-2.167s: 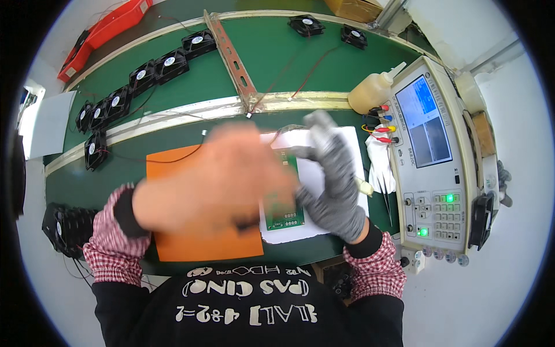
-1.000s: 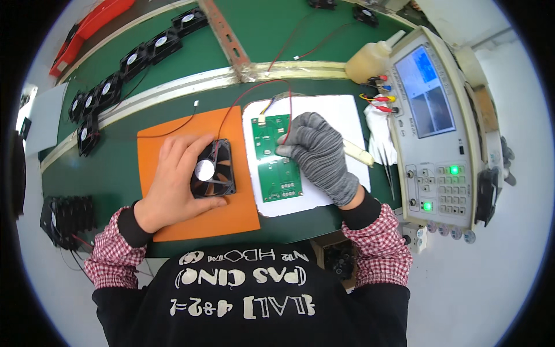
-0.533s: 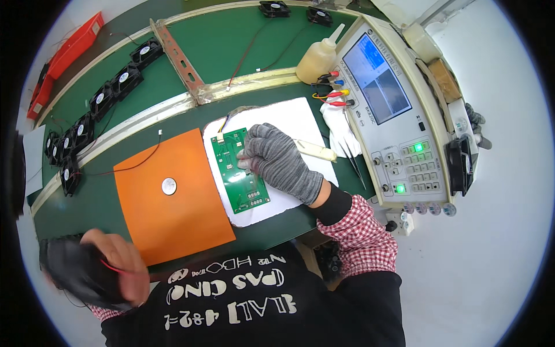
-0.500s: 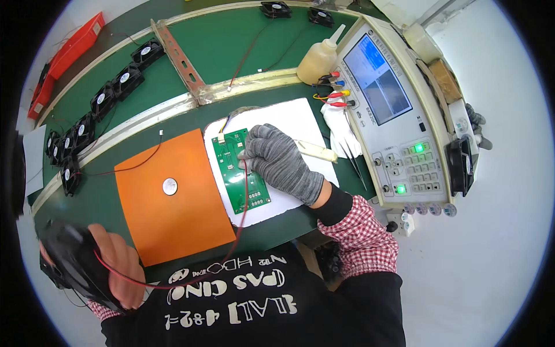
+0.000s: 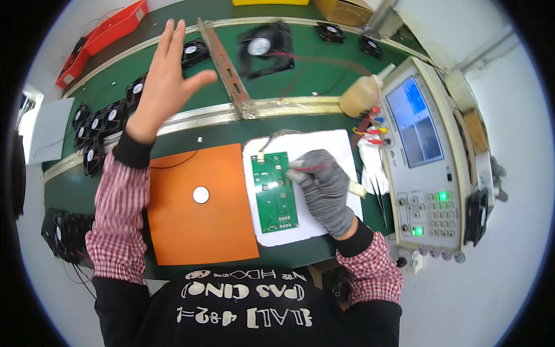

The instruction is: The person tests multiple small black cooling fans by connecting them to a green circuit board using red and black wires. They repeatedly pick up fans from a stack, connect them to the board, observe them spinning, and then disconnect and stack them. The person also applies a drop of liquid from a squeeze bottle into the center of a fan's motor.

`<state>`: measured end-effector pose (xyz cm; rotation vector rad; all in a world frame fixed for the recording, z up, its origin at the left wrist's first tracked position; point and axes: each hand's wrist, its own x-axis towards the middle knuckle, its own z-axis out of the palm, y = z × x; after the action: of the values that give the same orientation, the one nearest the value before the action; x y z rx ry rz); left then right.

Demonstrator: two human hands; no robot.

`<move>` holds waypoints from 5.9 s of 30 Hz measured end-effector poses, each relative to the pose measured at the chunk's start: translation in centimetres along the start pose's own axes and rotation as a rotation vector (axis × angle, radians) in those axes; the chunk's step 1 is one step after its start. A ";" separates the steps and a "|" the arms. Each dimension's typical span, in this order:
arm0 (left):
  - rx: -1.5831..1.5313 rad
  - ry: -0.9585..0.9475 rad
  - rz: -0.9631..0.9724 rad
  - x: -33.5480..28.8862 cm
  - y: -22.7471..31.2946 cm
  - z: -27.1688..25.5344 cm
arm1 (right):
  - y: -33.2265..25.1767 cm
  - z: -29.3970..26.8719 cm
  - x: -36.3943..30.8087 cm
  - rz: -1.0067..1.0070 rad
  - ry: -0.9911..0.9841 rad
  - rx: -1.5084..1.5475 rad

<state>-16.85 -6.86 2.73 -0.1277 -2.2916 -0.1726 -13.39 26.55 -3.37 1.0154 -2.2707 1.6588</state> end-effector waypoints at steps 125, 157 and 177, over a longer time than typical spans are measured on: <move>-1.325 -0.411 -0.139 -11.1 10.6 -16.1 | 0.2 0.0 0.1 -0.014 -0.321 -0.216; 0.110 -0.032 0.171 -10.8 2.6 -13.0 | -3.1 -2.4 1.1 -0.301 -0.204 -0.695; -0.458 -0.669 0.005 -13.7 10.0 -9.5 | -0.2 0.5 0.2 0.200 -0.290 -0.080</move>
<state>0.69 0.92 -0.45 -0.4875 -2.8707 -0.7475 -13.27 25.98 -3.36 1.1053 -2.6816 1.5617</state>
